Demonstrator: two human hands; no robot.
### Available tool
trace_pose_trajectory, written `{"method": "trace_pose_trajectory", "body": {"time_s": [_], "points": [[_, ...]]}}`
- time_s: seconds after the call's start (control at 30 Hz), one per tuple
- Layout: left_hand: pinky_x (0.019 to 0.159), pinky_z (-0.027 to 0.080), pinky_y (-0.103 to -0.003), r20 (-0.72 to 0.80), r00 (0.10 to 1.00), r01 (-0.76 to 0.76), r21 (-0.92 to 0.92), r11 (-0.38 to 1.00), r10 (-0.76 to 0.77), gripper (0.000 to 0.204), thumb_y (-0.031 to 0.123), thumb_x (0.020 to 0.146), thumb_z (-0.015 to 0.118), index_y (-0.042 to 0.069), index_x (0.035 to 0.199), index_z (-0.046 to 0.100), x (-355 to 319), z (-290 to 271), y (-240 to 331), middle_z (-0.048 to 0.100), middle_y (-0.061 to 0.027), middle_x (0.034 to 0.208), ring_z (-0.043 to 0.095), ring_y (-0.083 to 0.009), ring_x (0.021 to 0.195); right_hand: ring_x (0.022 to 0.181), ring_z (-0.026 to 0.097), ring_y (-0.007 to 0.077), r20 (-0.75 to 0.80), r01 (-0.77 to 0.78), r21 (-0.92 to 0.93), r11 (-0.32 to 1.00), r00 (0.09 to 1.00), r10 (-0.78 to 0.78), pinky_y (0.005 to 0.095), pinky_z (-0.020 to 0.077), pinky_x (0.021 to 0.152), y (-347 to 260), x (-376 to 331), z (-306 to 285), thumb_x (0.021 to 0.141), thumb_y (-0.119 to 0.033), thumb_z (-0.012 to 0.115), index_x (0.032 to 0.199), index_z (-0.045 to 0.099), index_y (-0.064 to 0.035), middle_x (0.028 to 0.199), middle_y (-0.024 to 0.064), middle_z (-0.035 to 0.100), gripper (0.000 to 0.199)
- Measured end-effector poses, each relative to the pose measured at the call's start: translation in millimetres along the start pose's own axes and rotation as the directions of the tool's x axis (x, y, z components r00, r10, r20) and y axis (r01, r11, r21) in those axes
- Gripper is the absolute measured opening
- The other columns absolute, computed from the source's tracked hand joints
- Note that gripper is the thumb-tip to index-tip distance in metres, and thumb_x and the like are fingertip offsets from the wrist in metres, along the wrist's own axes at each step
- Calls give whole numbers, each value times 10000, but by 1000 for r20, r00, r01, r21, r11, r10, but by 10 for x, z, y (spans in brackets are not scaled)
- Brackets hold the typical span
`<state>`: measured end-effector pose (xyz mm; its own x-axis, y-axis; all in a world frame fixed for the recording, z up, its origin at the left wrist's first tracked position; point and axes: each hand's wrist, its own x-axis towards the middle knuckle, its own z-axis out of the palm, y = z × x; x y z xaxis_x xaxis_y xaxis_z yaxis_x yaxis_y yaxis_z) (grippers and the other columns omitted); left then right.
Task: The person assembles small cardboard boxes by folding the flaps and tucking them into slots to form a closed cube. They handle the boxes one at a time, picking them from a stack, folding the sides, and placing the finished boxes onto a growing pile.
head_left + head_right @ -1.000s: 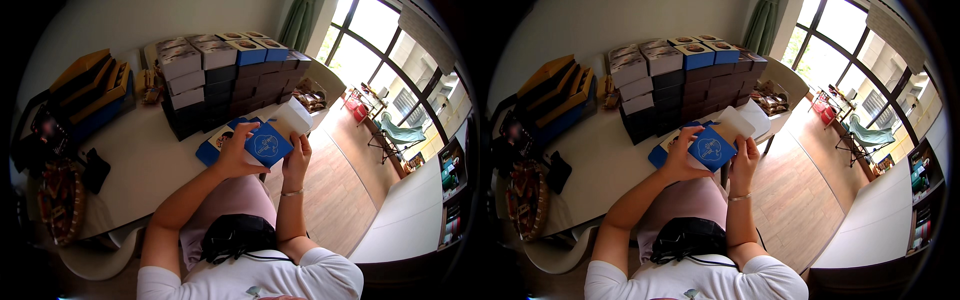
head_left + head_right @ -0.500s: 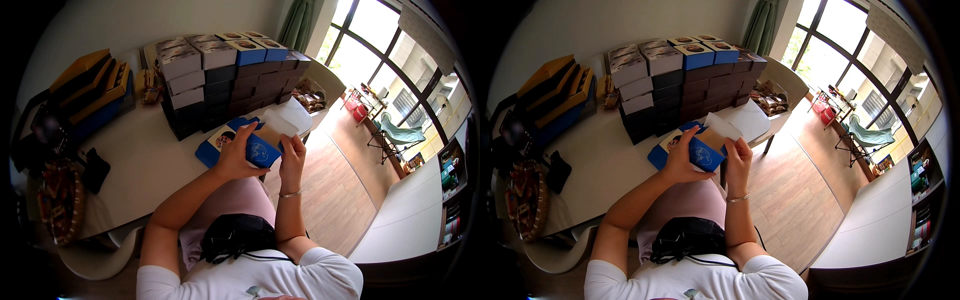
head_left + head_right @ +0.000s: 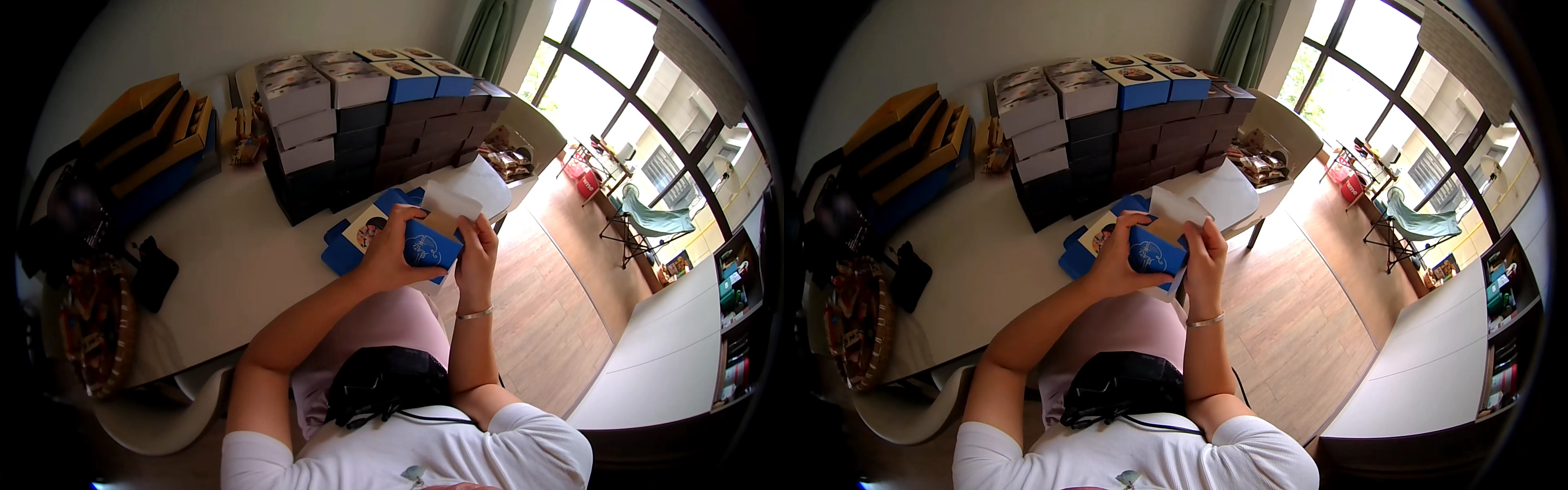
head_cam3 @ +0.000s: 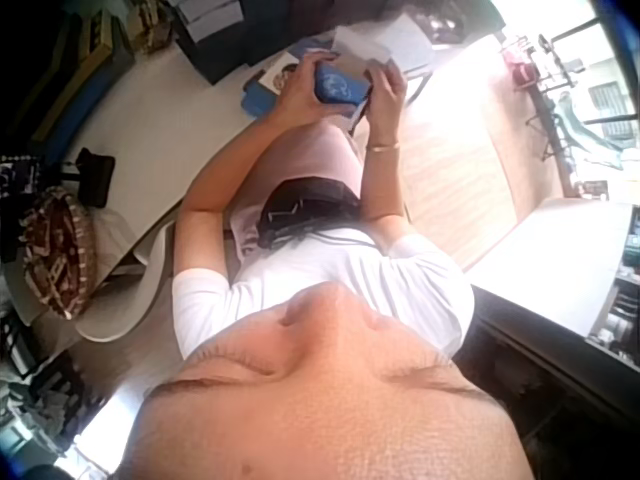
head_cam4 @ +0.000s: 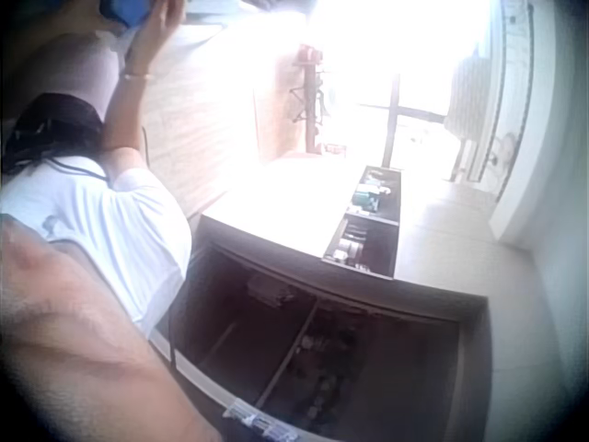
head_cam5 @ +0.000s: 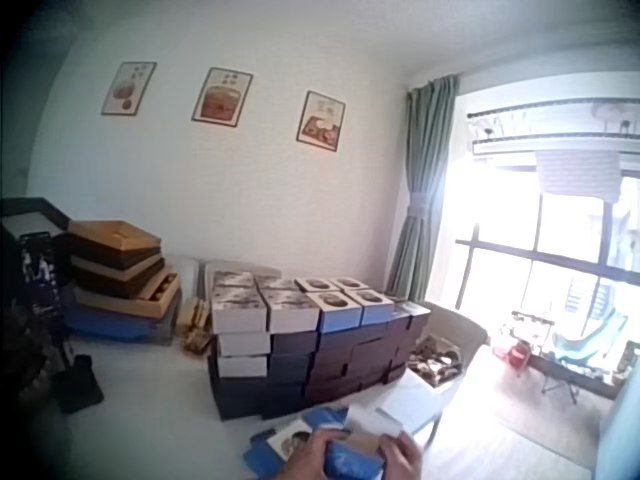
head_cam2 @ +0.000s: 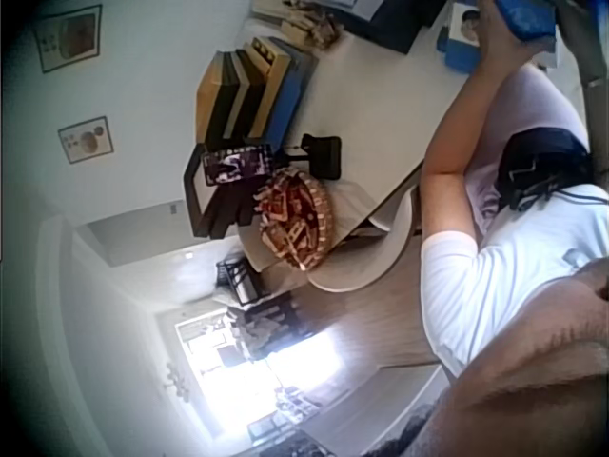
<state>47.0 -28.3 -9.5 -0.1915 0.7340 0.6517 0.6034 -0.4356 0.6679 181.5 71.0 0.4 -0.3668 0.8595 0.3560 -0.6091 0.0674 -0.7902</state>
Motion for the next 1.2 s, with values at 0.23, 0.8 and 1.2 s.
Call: {"method": "trace_pose_trajectory", "body": {"time_s": [0.23, 0.8, 1.2], "points": [[886, 518, -426, -24, 1000, 19, 269, 963, -13, 1182, 428, 488, 962, 77, 1409, 310, -12, -22, 161, 450, -194, 1293, 581, -355, 1124, 746, 576, 45, -163, 47, 100, 994, 986, -30, 192, 467, 655, -64, -34, 188, 954, -12, 588, 976, 655, 9, 844, 6, 658, 74], [914, 508, -413, -22, 995, 104, 221, 970, -102, 1105, 324, 505, 928, 94, 1390, 307, 46, -85, 93, 471, -196, 1290, 582, -371, 1105, 913, 602, 65, 23, -6, 85, 996, 1000, 4, 206, 482, 804, 69, -19, 74, 969, -56, 592, 1207, 628, 13, 1041, 25, 667, 251], [894, 515, -408, -26, 999, -19, 250, 968, 26, 1057, 292, 501, 925, 99, 1353, 329, 61, -113, 89, 450, -175, 1278, 584, -368, 1086, 975, 594, 89, 148, 138, -147, 979, 982, -117, 213, 467, 840, 57, -41, 21, 1017, -256, 568, 1231, 605, 32, 1113, 49, 652, 361]]}}
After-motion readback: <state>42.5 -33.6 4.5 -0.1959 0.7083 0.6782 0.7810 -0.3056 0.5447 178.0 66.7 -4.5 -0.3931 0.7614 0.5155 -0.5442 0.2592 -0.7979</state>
